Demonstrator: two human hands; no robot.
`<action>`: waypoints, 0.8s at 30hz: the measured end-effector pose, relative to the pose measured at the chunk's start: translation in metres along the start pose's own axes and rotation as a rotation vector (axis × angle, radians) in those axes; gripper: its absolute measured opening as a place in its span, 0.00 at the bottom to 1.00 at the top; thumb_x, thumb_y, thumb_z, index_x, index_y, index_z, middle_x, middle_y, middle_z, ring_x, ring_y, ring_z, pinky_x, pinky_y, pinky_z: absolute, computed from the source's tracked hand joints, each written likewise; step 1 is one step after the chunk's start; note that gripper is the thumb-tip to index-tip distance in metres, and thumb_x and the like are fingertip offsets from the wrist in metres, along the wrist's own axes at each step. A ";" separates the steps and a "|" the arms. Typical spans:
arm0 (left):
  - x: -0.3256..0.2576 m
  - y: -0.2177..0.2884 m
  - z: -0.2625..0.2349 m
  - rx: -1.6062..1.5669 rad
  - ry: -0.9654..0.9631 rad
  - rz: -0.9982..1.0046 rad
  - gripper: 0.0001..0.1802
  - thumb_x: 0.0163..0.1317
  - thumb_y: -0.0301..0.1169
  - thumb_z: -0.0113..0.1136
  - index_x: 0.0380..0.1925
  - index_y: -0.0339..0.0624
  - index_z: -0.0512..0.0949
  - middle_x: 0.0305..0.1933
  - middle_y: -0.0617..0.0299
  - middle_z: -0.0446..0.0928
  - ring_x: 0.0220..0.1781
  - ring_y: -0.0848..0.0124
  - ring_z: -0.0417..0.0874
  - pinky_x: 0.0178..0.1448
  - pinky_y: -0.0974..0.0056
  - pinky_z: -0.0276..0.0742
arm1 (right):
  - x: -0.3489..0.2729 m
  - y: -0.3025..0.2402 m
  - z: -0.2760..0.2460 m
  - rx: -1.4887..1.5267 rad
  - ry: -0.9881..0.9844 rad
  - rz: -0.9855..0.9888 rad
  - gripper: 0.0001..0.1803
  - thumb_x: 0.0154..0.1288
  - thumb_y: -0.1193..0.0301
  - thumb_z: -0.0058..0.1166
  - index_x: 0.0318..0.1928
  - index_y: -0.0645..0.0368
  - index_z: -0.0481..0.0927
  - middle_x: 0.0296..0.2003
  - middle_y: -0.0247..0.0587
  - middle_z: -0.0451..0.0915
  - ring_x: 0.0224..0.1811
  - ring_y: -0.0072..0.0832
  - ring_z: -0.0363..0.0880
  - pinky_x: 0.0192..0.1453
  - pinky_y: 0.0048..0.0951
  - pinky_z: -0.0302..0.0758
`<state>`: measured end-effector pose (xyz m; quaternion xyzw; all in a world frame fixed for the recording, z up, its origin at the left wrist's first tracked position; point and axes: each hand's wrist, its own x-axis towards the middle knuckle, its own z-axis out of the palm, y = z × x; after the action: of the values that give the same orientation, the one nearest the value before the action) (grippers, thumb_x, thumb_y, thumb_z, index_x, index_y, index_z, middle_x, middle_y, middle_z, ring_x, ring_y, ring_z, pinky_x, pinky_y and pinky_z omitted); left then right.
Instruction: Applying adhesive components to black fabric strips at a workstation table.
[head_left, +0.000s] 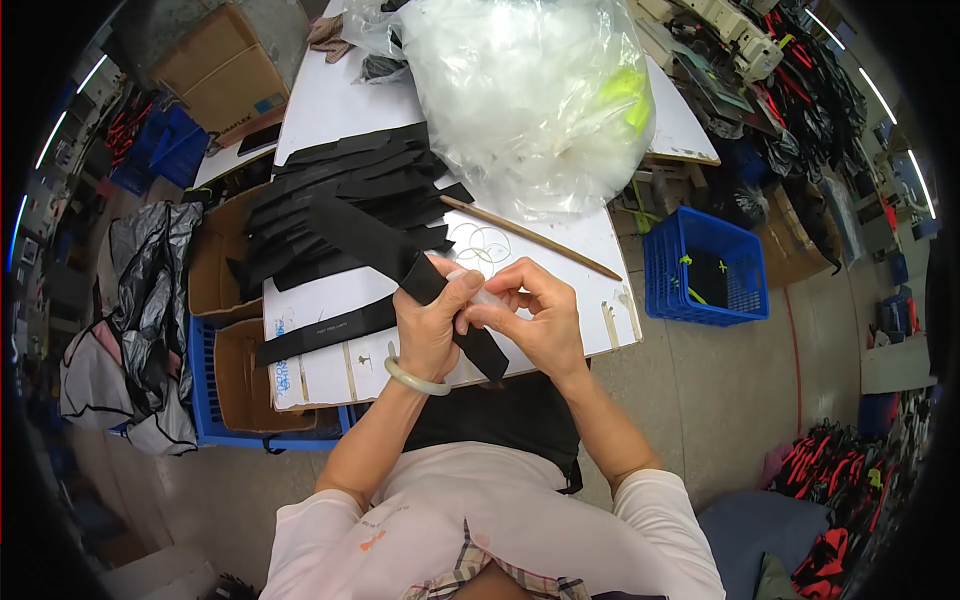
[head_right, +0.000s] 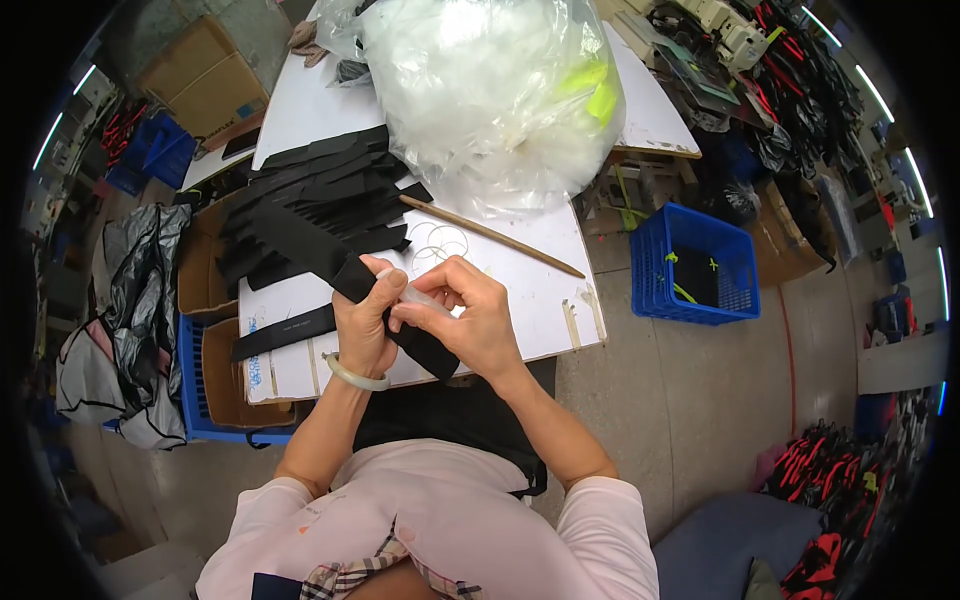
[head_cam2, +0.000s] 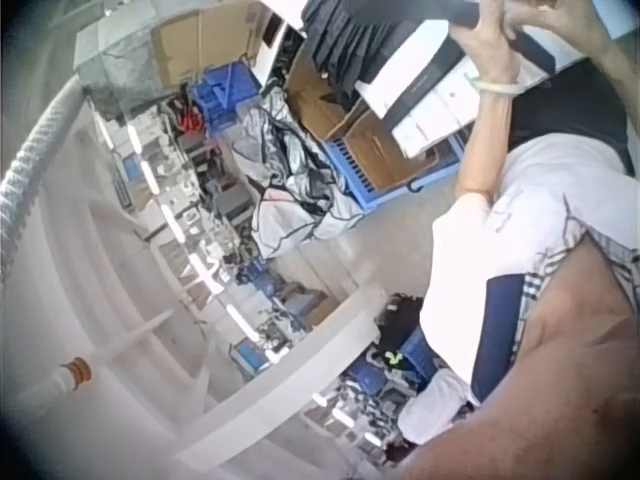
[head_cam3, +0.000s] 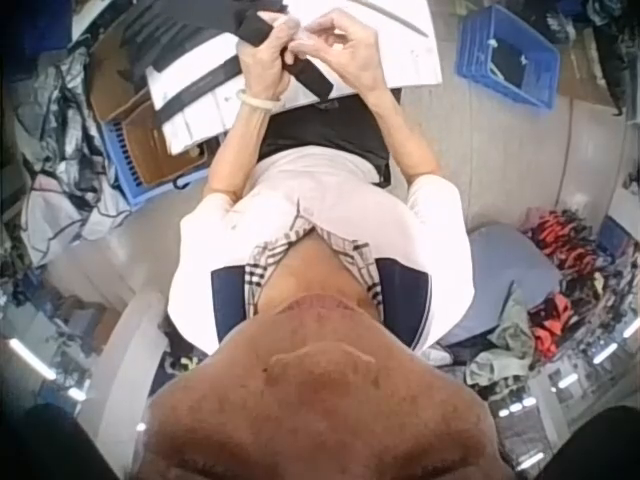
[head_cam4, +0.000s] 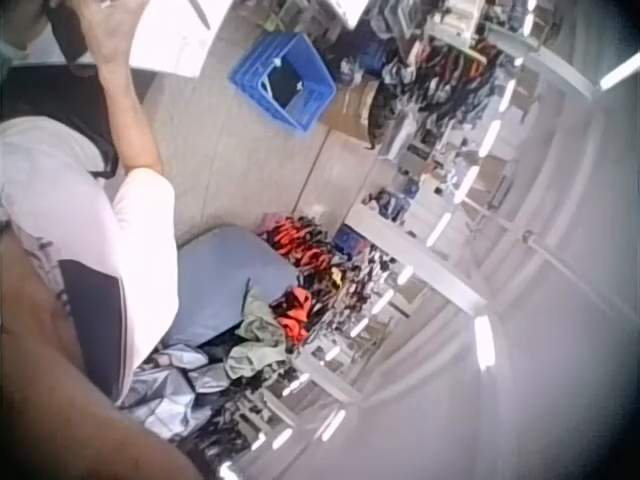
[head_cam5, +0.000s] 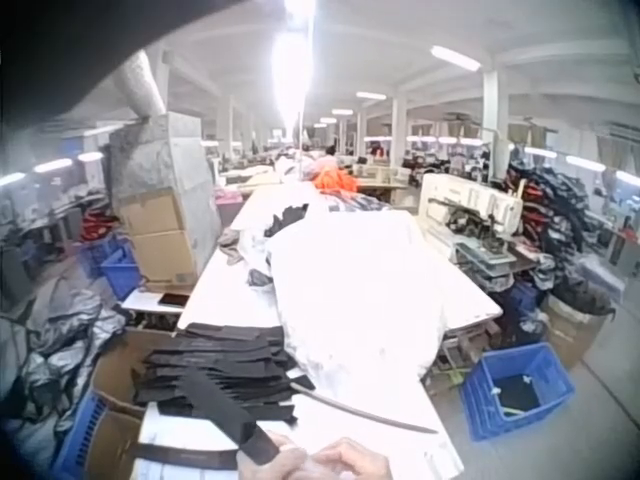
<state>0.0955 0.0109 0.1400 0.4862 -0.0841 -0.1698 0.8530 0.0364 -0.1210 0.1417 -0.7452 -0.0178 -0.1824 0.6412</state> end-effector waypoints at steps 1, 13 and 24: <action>-0.001 0.001 0.002 0.002 0.002 0.000 0.08 0.61 0.27 0.63 0.28 0.36 0.75 0.22 0.61 0.74 0.16 0.77 0.69 0.22 0.73 0.69 | 0.001 0.000 0.001 0.002 -0.001 0.000 0.10 0.55 0.81 0.67 0.37 0.67 0.79 0.33 0.36 0.78 0.33 0.18 0.78 0.34 0.17 0.74; 0.028 0.014 -0.016 -0.707 0.110 -0.433 0.20 0.63 0.50 0.62 0.27 0.45 0.72 0.18 0.69 0.62 0.16 0.79 0.60 0.24 0.72 0.64 | -0.018 -0.017 -0.009 0.074 -0.129 0.298 0.06 0.55 0.79 0.66 0.28 0.65 0.80 0.26 0.34 0.80 0.25 0.15 0.75 0.27 0.18 0.70; 0.008 0.007 0.003 -0.590 0.082 -0.245 0.19 0.67 0.47 0.59 0.27 0.45 0.72 0.20 0.69 0.63 0.16 0.78 0.60 0.25 0.70 0.63 | -0.028 -0.009 0.022 -0.441 0.189 -0.258 0.11 0.49 0.78 0.67 0.25 0.62 0.75 0.20 0.37 0.74 0.20 0.25 0.72 0.24 0.23 0.69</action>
<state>0.1034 0.0093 0.1473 0.2308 0.0623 -0.2686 0.9331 0.0134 -0.0928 0.1395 -0.8380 -0.0127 -0.3307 0.4339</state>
